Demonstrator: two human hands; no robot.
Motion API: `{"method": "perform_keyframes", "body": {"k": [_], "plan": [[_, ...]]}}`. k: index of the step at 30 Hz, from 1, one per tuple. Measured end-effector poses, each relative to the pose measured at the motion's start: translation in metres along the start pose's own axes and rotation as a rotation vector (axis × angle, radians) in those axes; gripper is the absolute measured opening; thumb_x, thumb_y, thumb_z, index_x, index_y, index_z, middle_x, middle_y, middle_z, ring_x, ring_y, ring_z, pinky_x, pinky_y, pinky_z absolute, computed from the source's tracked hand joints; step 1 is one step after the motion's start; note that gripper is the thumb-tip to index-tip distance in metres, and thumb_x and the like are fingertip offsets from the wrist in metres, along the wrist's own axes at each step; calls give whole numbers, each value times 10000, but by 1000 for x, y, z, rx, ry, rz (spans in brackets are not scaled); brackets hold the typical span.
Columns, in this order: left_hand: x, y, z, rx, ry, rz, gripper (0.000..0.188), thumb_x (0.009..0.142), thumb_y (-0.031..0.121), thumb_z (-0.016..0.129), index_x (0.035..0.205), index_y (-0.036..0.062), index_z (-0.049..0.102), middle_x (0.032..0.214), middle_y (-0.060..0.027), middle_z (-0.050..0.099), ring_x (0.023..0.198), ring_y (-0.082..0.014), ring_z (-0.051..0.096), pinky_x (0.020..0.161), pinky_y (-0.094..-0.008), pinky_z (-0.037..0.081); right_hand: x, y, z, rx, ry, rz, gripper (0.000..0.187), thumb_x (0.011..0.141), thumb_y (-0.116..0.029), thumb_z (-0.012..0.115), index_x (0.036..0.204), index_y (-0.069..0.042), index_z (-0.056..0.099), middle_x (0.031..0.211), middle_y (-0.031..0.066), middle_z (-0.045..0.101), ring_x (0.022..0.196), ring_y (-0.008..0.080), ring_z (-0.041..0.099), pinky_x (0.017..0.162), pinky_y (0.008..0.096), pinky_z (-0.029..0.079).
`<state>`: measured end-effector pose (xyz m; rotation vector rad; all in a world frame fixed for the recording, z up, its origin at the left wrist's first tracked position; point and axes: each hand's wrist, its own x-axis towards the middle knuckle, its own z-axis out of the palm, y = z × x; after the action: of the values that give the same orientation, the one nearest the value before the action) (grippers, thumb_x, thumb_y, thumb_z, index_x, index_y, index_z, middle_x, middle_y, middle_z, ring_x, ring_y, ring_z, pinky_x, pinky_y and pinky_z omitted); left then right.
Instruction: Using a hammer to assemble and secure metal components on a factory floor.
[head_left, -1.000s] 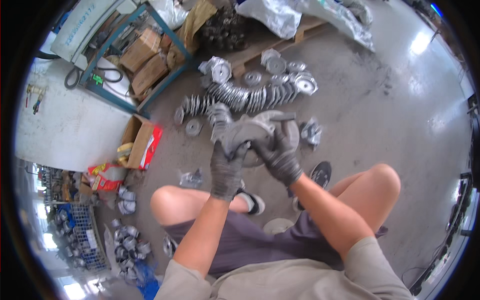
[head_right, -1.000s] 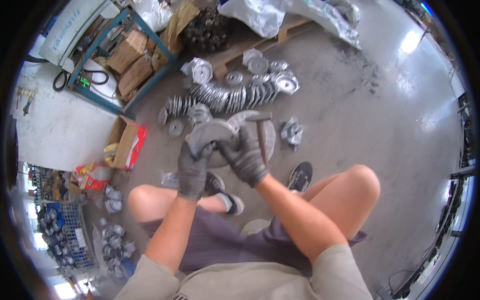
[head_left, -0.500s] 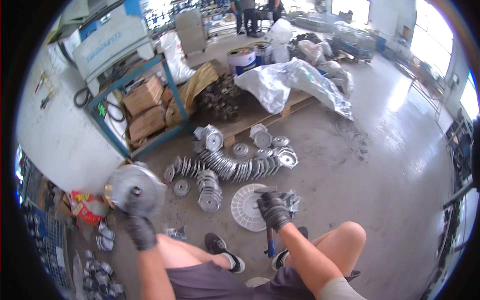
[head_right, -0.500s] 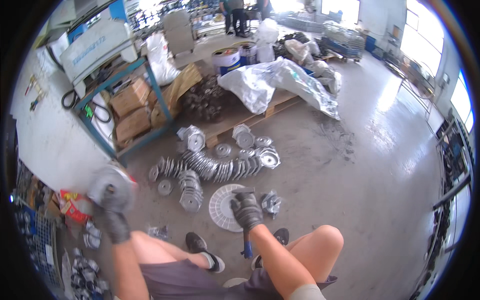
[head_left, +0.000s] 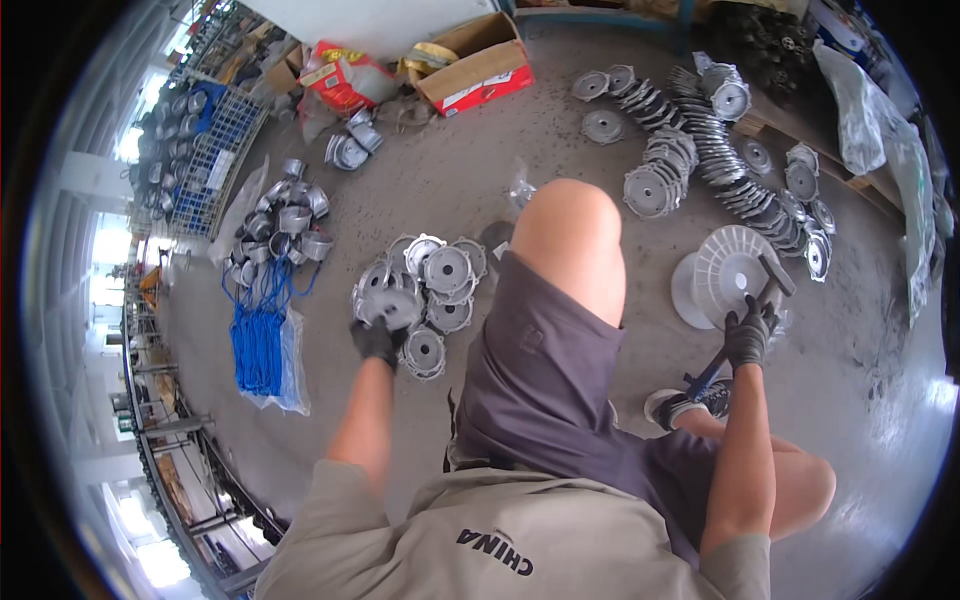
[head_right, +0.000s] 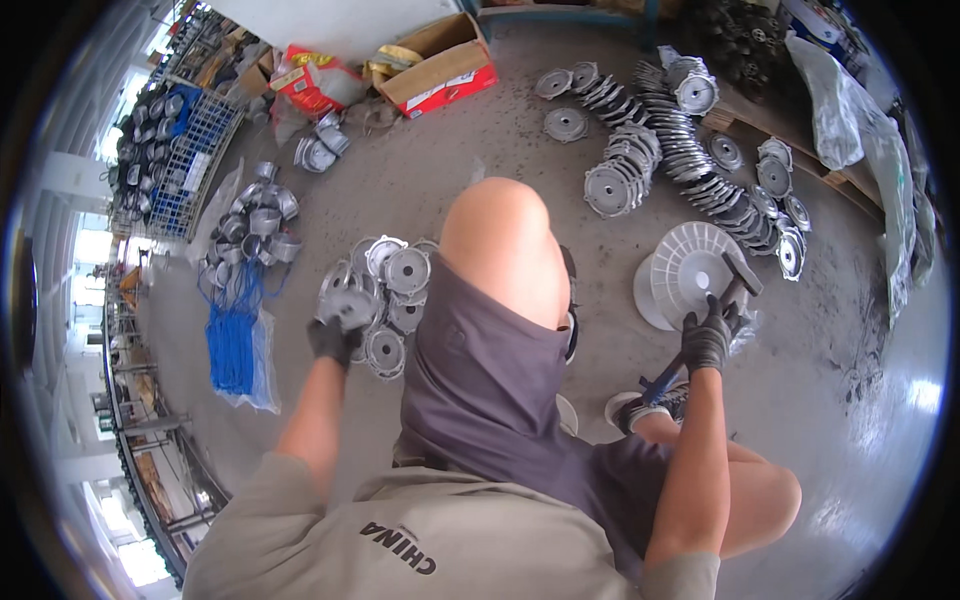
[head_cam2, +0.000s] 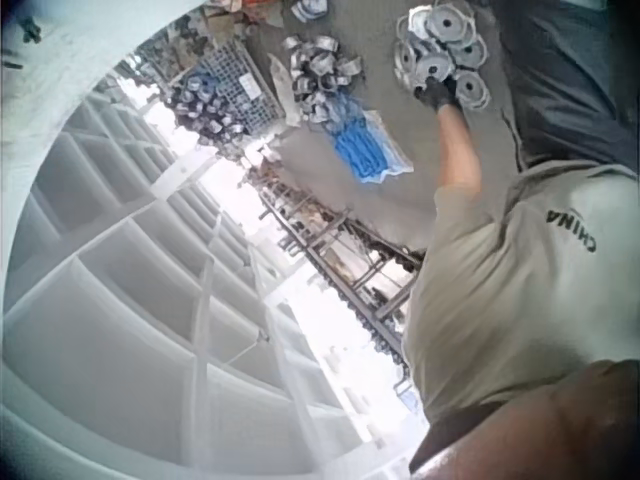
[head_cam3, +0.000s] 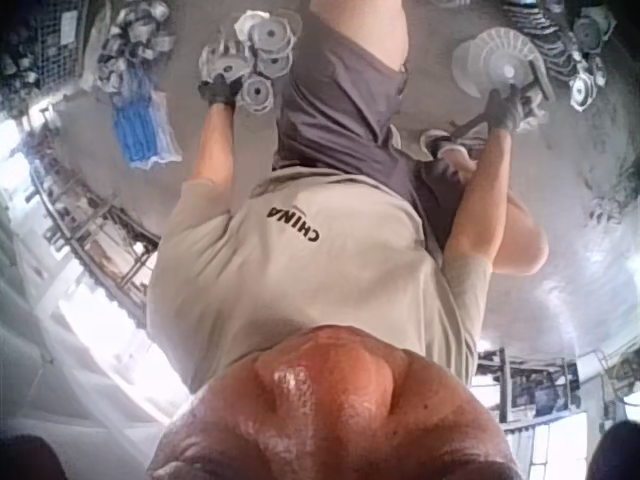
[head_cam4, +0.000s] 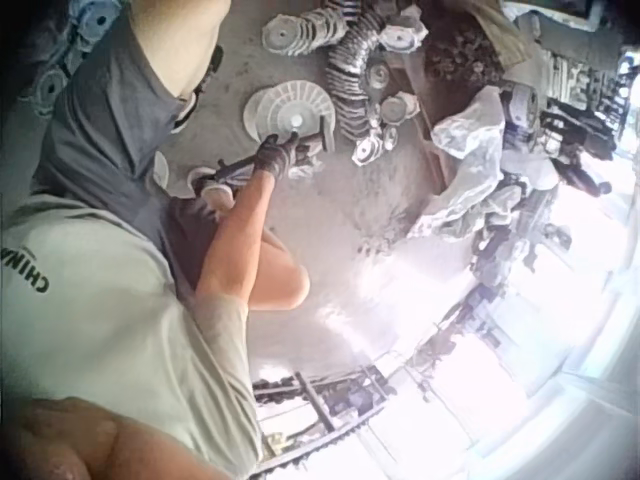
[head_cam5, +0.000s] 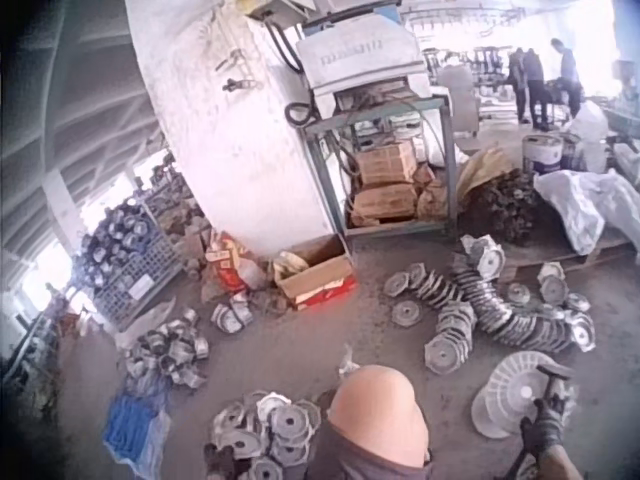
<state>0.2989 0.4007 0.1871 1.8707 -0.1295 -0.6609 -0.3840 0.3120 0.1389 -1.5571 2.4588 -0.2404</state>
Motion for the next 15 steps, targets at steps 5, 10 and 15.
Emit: {"method": "perform_keyframes", "body": {"k": [5,10,15], "plan": [[-44,-70,-43,6,-40,-243,568,967,28,532,1489,151,346,1252,-190,644,968,-385,732,677,-518,661,-7,-11,0,41,-36,9,622,860,-206,779,1443,-144,572,1562,341,364,1472,485,340,1207,495,346],[-42,-78,-31,404,-261,-468,480,980,76,549,1445,111,439,1271,-205,651,1075,-383,718,776,-572,650,-10,10,-10,-3,-33,42,607,873,-195,776,1440,-147,565,1567,331,361,1487,484,319,1218,490,332],[35,-134,-116,521,-432,-583,454,982,172,612,1392,10,501,1278,-203,664,1101,-401,702,849,-550,643,-1,-15,9,80,-35,-49,632,871,-192,760,1462,-154,541,1573,334,348,1493,495,311,1213,501,342]]}}
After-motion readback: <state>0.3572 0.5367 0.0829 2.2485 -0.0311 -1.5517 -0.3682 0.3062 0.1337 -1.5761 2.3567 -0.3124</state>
